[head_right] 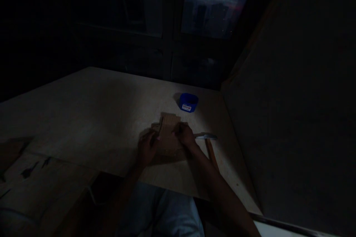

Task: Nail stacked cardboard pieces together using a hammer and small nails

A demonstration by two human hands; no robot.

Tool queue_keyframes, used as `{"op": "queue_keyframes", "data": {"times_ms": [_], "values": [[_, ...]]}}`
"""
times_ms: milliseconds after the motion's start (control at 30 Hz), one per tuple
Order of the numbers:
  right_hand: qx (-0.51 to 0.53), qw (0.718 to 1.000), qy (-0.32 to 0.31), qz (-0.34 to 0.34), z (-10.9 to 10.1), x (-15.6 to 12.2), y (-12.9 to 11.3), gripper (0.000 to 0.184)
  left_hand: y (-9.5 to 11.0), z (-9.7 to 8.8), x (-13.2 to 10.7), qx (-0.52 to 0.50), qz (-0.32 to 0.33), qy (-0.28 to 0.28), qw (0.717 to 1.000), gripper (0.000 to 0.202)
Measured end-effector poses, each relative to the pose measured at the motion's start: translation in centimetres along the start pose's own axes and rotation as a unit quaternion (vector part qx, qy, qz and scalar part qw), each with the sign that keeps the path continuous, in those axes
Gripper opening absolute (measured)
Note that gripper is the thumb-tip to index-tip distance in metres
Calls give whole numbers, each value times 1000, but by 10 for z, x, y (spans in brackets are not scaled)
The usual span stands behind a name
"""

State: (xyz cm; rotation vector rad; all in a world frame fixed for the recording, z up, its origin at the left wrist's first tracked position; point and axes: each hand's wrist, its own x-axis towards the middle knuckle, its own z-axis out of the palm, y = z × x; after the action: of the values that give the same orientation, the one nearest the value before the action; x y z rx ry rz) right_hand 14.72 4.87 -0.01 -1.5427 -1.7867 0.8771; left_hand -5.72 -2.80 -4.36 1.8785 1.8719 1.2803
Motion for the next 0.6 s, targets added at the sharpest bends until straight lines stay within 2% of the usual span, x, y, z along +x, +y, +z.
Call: {"op": "queue_keyframes", "data": {"times_ms": [200, 433, 600], "values": [[37, 997, -48, -38, -10, -2, 3, 39, 1, 3, -2, 40, 14, -14, 999, 41], [39, 999, -21, -27, 1, 1, 13, 52, 6, -3, -7, 70, 31, -31, 997, 34], [5, 999, -14, -46, 8, -5, 6, 63, 5, -3, -5, 53, 41, -32, 997, 27]]}}
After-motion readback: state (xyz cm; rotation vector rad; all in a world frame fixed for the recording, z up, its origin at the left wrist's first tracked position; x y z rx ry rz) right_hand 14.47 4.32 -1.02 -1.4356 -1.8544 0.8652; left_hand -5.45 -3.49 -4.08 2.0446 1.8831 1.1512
